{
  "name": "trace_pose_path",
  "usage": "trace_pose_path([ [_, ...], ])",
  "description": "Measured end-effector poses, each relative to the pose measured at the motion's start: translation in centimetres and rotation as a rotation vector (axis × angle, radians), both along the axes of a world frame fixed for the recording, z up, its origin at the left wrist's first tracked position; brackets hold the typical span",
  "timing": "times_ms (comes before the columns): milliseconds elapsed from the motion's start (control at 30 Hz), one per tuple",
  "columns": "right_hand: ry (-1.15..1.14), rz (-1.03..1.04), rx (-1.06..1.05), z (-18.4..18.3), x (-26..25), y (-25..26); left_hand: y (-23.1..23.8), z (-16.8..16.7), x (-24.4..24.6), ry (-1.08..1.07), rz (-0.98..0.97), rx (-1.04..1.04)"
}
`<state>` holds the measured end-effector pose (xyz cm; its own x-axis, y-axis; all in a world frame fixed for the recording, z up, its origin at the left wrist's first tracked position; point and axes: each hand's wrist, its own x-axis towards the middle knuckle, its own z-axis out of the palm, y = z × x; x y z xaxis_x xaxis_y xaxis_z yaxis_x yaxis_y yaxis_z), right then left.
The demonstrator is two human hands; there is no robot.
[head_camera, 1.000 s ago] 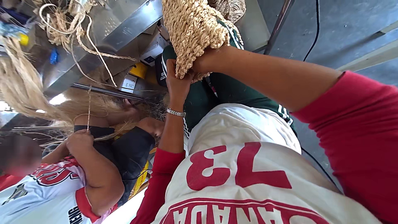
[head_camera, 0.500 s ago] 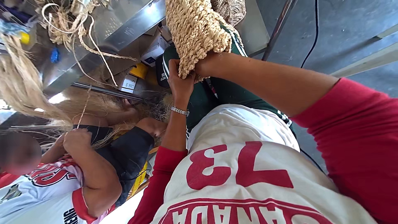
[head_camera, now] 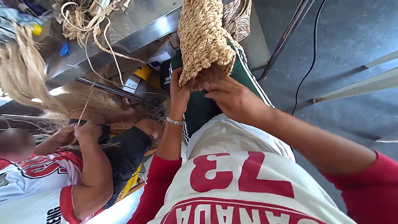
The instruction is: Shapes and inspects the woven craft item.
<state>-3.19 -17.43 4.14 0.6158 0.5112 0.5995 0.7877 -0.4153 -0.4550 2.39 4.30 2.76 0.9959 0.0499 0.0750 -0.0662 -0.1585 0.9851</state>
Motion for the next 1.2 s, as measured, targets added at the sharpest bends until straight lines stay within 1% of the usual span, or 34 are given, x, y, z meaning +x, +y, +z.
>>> trace_pose_path([
  [100, 0.281, -0.132, 0.134, -0.5, -1.2, -3.6, -0.3, 0.8, -0.8, -0.008, 0.073, -0.122],
  [167, 0.443, -0.217, 0.230, -0.1, -1.1, -4.8, -0.6, 1.9, -2.0, -0.021, 0.071, -0.174],
  [200, 0.495, -0.221, 0.277, 0.4, -1.1, -4.9, -0.8, 2.6, -2.9, -0.026, 0.060, -0.175],
  [267, 0.521, -0.157, 0.369, 1.4, -0.8, -4.2, -1.1, 4.0, -4.7, -0.041, 0.022, -0.120],
  [333, 0.516, -0.073, 0.422, 2.6, -0.6, -2.7, -1.3, 5.1, -5.3, -0.095, 0.001, -0.055],
  [400, 0.445, -0.023, 0.473, 3.5, -0.1, -1.1, -1.6, 6.2, -5.5, -0.146, -0.030, -0.014],
  [467, 0.390, -0.038, 0.486, 4.5, 0.6, -0.4, -2.0, 7.2, -5.4, -0.156, -0.059, -0.026],
  [600, 0.519, -0.004, 0.602, 8.4, 1.9, -0.6, -2.7, 9.4, -4.5, -0.205, -0.123, -0.163],
  [667, 0.606, 0.059, 0.711, 10.3, 2.6, -0.7, -2.8, 10.3, -4.1, -0.255, -0.158, -0.190],
  [700, 0.644, 0.085, 0.761, 11.2, 3.1, -0.7, -2.9, 10.7, -3.9, -0.273, -0.160, -0.172],
  [767, 0.704, 0.120, 0.815, 12.3, 4.5, -0.8, -3.0, 11.0, -4.0, -0.303, -0.113, -0.077],
  [833, 0.742, 0.121, 0.812, 12.7, 6.1, -0.9, -3.2, 10.7, -3.6, -0.416, -0.008, 0.068],
  [933, 0.771, 0.112, 0.788, 12.1, 8.3, -0.9, -3.1, 9.5, -2.4, -0.655, 0.135, 0.276],
  [1000, 0.779, 0.107, 0.768, 11.5, 9.5, -0.7, -2.6, 8.9, -1.8, -0.728, 0.184, 0.473],
  [1033, 0.780, 0.100, 0.758, 11.1, 9.9, -0.6, -2.5, 8.8, -1.7, -0.702, 0.199, 0.590],
  [1100, 0.767, 0.083, 0.727, 10.6, 10.9, -0.3, -2.4, 8.8, -1.4, -0.583, 0.193, 0.782],
  [1200, 0.748, 0.027, 0.635, 10.9, 11.8, 0.1, -2.6, 9.3, -0.6, -0.373, 0.142, 0.976],
])
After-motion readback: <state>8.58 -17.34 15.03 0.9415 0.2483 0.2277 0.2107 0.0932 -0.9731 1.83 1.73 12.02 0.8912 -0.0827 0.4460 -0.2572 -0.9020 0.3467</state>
